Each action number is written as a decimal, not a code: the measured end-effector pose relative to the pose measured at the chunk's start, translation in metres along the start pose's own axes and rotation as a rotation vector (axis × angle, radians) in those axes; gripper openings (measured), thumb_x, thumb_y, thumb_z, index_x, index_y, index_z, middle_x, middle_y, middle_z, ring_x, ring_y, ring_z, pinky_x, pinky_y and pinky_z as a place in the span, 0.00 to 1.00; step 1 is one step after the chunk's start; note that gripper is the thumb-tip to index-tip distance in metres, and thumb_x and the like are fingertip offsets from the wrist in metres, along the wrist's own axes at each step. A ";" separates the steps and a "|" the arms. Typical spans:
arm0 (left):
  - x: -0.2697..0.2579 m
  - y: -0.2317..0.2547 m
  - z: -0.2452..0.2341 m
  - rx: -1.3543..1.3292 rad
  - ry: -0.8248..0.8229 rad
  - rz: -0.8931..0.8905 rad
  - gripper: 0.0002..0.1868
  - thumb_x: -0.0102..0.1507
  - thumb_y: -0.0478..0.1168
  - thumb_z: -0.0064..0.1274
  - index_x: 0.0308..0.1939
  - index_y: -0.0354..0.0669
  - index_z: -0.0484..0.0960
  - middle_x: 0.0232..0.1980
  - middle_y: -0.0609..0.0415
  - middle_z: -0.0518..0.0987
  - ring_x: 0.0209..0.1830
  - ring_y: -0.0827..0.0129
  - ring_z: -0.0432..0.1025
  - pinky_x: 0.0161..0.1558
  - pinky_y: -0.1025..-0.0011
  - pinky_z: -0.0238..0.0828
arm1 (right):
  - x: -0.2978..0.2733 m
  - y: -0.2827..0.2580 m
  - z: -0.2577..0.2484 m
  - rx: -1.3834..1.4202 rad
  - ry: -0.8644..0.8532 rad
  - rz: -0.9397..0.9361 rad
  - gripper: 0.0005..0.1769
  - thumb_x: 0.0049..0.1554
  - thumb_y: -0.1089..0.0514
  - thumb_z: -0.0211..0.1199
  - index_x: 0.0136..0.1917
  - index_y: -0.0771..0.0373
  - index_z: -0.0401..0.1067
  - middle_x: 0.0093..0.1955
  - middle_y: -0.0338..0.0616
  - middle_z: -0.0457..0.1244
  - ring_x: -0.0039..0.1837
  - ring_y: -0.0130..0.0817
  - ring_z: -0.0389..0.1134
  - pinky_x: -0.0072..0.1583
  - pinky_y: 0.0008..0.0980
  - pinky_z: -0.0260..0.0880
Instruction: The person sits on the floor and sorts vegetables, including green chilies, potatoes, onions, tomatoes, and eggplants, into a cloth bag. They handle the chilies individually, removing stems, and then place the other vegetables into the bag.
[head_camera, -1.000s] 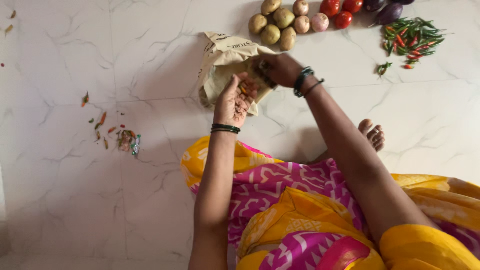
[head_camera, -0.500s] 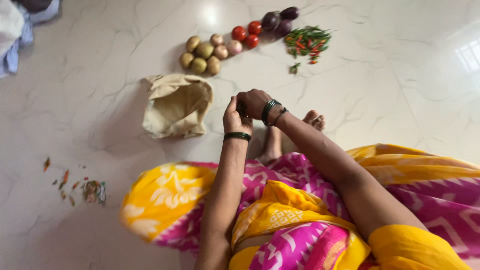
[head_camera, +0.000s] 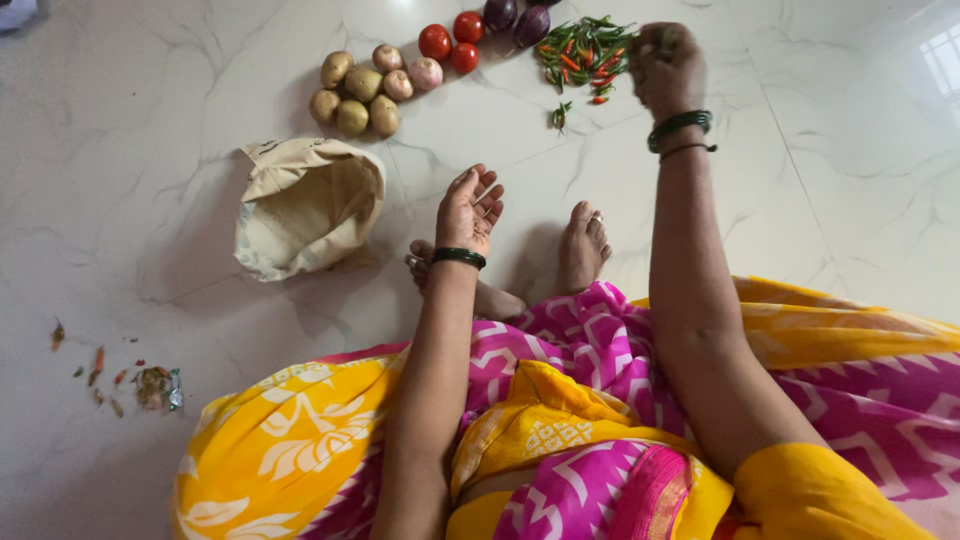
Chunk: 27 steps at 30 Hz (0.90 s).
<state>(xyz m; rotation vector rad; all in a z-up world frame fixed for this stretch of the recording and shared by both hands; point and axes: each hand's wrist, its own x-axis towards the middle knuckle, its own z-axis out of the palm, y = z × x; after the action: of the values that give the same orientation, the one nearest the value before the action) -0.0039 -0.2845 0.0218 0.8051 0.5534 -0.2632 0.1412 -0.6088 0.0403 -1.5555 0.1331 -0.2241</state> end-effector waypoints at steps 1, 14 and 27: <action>0.000 -0.003 -0.001 0.035 -0.031 -0.013 0.15 0.67 0.49 0.51 0.54 0.49 0.78 0.51 0.57 0.80 0.48 0.67 0.76 0.48 0.68 0.72 | 0.003 0.004 -0.014 0.015 0.079 0.049 0.05 0.67 0.65 0.56 0.52 0.63 0.74 0.38 0.38 0.68 0.33 0.21 0.63 0.32 0.22 0.61; 0.019 0.009 -0.057 -0.086 0.162 0.012 0.22 0.66 0.50 0.53 0.61 0.49 0.74 0.57 0.58 0.76 0.52 0.64 0.72 0.49 0.67 0.71 | -0.108 0.084 0.176 -0.587 -0.413 0.054 0.09 0.56 0.57 0.65 0.50 0.58 0.78 0.42 0.44 0.73 0.42 0.37 0.75 0.46 0.34 0.75; 0.028 -0.018 -0.047 0.743 0.096 0.424 0.23 0.67 0.48 0.58 0.63 0.44 0.76 0.57 0.51 0.77 0.56 0.60 0.72 0.55 0.59 0.72 | 0.073 0.056 0.121 -1.326 -0.131 -0.166 0.17 0.57 0.48 0.62 0.61 0.45 0.76 0.74 0.45 0.58 0.78 0.52 0.51 0.72 0.69 0.46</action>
<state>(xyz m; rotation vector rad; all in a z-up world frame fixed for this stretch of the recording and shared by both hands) -0.0054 -0.2622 -0.0307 1.6363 0.3534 -0.0282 0.2428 -0.5074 -0.0098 -2.9008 0.0362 -0.1582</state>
